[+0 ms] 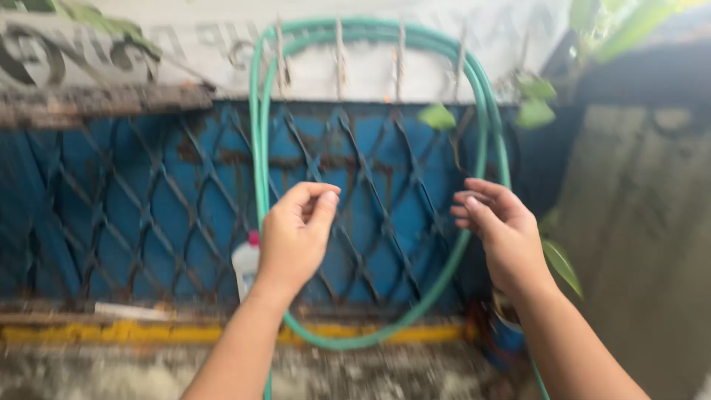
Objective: Uncoiling a garden hose and connecting it to another hose or nozzle
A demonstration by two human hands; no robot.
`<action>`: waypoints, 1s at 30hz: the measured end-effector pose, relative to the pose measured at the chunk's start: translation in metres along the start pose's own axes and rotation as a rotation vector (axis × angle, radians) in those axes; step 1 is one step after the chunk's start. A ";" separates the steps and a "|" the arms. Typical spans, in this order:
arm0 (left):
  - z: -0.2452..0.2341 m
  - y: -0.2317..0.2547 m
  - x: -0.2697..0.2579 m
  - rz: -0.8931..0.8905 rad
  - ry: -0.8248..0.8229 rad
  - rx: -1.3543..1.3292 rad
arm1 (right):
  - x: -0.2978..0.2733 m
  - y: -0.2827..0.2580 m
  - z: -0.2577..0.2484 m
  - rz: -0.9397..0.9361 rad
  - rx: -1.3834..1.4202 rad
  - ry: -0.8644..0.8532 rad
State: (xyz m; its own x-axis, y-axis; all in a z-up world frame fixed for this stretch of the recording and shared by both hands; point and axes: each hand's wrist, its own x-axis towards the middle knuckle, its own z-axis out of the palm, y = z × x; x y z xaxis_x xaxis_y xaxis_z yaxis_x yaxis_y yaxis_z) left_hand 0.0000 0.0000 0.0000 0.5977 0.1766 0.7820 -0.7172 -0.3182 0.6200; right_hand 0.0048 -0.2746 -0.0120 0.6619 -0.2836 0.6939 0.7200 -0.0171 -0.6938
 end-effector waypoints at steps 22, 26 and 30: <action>-0.001 -0.250 0.206 -0.401 -0.081 0.369 | 0.214 0.130 -0.033 0.066 -0.969 0.448; 0.007 -0.259 0.218 -0.372 -0.008 0.409 | 0.240 0.137 -0.051 0.073 -1.154 0.436; 0.013 -0.230 0.205 -0.400 0.047 0.398 | 0.239 0.144 -0.062 0.083 -1.211 0.248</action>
State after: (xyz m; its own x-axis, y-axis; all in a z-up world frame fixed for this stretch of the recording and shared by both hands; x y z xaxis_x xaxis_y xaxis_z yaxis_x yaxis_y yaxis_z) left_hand 0.2915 0.0975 0.0170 0.7721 0.3937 0.4989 -0.2422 -0.5434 0.8038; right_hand 0.2539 -0.4040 0.0418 0.5444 -0.4976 0.6753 -0.0659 -0.8279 -0.5570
